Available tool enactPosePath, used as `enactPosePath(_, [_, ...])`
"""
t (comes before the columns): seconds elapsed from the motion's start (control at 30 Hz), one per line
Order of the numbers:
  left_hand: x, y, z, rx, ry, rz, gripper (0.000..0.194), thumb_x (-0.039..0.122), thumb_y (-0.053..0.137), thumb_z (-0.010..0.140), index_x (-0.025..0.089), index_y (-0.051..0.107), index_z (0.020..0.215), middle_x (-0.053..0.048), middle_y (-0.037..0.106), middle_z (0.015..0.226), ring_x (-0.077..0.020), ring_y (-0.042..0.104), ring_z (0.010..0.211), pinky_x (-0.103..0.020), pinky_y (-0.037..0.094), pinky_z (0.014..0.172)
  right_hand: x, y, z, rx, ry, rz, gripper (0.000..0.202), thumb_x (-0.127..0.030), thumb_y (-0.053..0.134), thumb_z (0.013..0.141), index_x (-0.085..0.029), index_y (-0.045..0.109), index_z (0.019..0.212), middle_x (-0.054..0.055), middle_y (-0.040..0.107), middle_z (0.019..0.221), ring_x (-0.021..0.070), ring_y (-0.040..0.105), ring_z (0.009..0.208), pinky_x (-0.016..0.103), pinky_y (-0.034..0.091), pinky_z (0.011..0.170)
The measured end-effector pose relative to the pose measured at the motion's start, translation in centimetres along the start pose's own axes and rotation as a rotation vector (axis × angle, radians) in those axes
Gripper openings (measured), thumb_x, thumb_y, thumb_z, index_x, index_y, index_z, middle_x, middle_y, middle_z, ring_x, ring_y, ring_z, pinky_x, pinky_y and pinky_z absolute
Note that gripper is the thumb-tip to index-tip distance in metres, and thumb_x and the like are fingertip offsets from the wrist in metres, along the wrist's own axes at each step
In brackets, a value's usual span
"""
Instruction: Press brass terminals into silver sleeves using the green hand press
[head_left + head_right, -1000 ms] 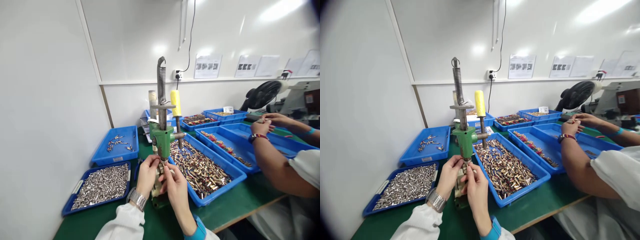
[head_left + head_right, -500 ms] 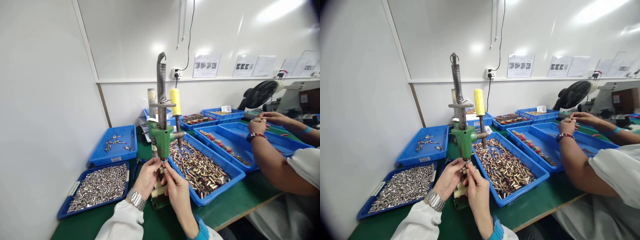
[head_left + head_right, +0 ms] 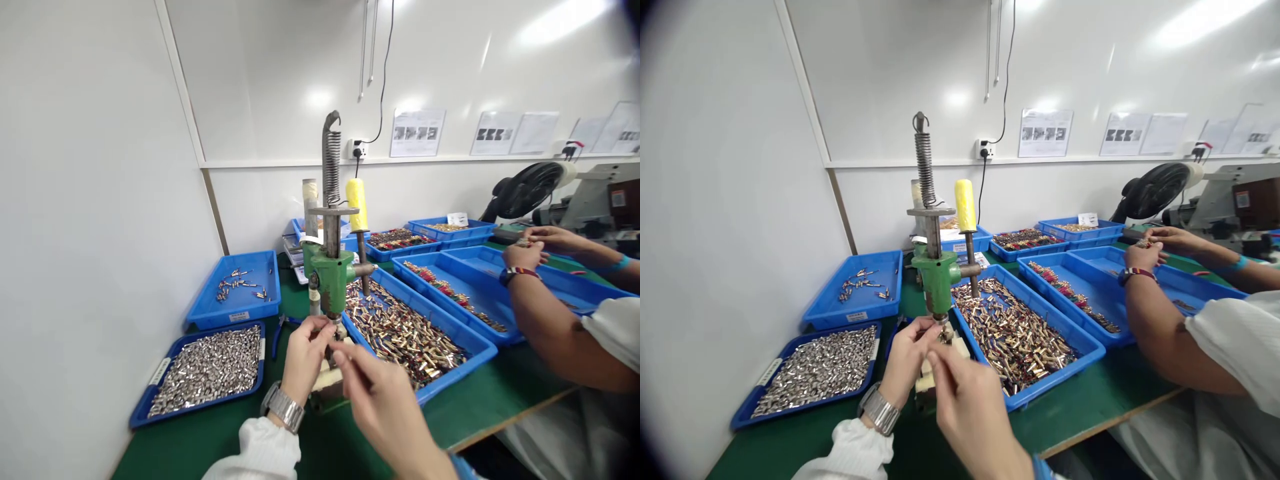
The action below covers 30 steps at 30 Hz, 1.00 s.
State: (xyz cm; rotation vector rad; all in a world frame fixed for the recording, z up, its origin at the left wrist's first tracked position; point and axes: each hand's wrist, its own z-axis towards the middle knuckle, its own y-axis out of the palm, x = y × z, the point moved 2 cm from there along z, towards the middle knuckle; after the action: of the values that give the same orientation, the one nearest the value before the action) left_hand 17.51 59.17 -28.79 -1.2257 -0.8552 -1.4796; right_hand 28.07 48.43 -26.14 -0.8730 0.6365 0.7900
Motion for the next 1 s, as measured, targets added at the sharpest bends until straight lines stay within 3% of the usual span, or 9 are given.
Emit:
enactPosePath(0.1, [-0.1,0.2,-0.4,0.079,0.115,0.172,0.016,0.034,0.06,0.086,0.02,0.066,0.086,-0.006,0.072,0.096,-0.0202,0.065,0.094,-0.033,0.049,0.089,-3.7,-3.7,4.6,0.178,-0.114,0.049,0.024,-0.041,0.055,0.094,-0.029,0.074,0.102,0.0,0.06,0.059,0.0158,0.053,0.048,0.032,0.047,0.05])
enactPosePath(0.17, [-0.1,0.5,-0.6,0.126,0.19,0.248,0.014,0.034,0.06,0.087,0.021,0.066,0.085,-0.005,0.071,0.097,-0.0202,0.064,0.095,-0.033,0.049,0.089,-5.7,-6.0,9.1,0.343,-0.214,0.086,0.027,-0.046,0.053,0.095,-0.026,0.072,0.095,0.001,0.06,0.063,0.0158,0.054,0.054,0.033,0.049,0.054])
enactPosePath(0.3, [0.0,0.8,-1.1,0.191,0.286,0.304,0.014,0.033,0.059,0.089,0.022,0.066,0.085,-0.006,0.069,0.098,-0.0216,0.063,0.099,-0.034,0.049,0.09,-6.7,-8.9,19.8,0.573,-0.43,0.096,0.038,-0.051,0.044,0.097,-0.02,0.064,0.107,0.009,0.06,0.101,0.0206,0.061,0.095,0.038,0.054,0.079])
enactPosePath(0.37, [0.1,0.8,-1.2,0.211,0.307,0.339,0.015,0.033,0.058,0.09,0.023,0.066,0.083,-0.006,0.069,0.096,-0.0224,0.062,0.101,-0.036,0.048,0.091,-5.6,-9.3,24.7,0.572,-0.444,0.082,0.045,-0.057,0.051,0.093,-0.018,0.059,0.115,0.011,0.056,0.11,0.0244,0.056,0.11,0.043,0.051,0.089])
enactPosePath(0.47, [0.2,0.8,-1.2,0.236,0.314,0.374,0.015,0.033,0.059,0.09,0.024,0.067,0.082,-0.006,0.069,0.095,-0.0233,0.06,0.102,-0.037,0.048,0.092,-3.1,-8.5,29.4,0.339,-0.269,0.198,0.057,-0.067,0.059,0.084,-0.014,0.06,0.106,0.009,0.059,0.089,0.0265,0.059,0.098,0.049,0.053,0.083])
enactPosePath(0.57, [0.2,0.9,-1.3,0.263,0.321,0.391,0.014,0.033,0.059,0.089,0.025,0.067,0.081,-0.006,0.069,0.094,-0.024,0.06,0.102,-0.038,0.048,0.093,-1.9,-7.3,29.6,0.158,-0.124,0.447,0.062,-0.074,0.052,0.084,-0.014,0.062,0.097,0.004,0.054,0.067,0.0212,0.058,0.071,0.043,0.053,0.064])
enactPosePath(0.7, [0.1,1.1,-1.3,0.271,0.328,0.395,0.014,0.031,0.059,0.088,0.024,0.065,0.078,-0.006,0.069,0.093,-0.0242,0.059,0.102,-0.038,0.048,0.093,-3.2,-7.6,26.0,0.274,-0.212,0.55,0.057,-0.072,0.051,0.085,-0.019,0.063,0.099,0.0,0.052,0.064,0.0125,0.05,0.054,0.031,0.045,0.053])
enactPosePath(0.87, [0.5,0.7,-1.0,0.254,0.292,0.402,0.012,0.031,0.059,0.086,0.023,0.064,0.078,-0.007,0.067,0.1,-0.0263,0.056,0.107,-0.042,0.045,0.097,-5.1,-8.4,22.2,0.417,-0.294,0.584,0.05,-0.069,0.048,0.088,-0.022,0.062,0.101,-0.002,0.05,0.065,0.0105,0.048,0.049,0.028,0.04,0.048])
enactPosePath(1.0, [0.7,0.2,-1.0,0.187,0.254,0.386,0.012,0.033,0.06,0.085,0.022,0.065,0.08,-0.008,0.065,0.107,-0.0271,0.055,0.112,-0.044,0.044,0.1,-5.3,-8.5,21.9,0.385,-0.321,0.649,0.05,-0.069,0.05,0.087,-0.023,0.061,0.1,-0.004,0.051,0.064,0.01,0.049,0.049,0.027,0.039,0.046])
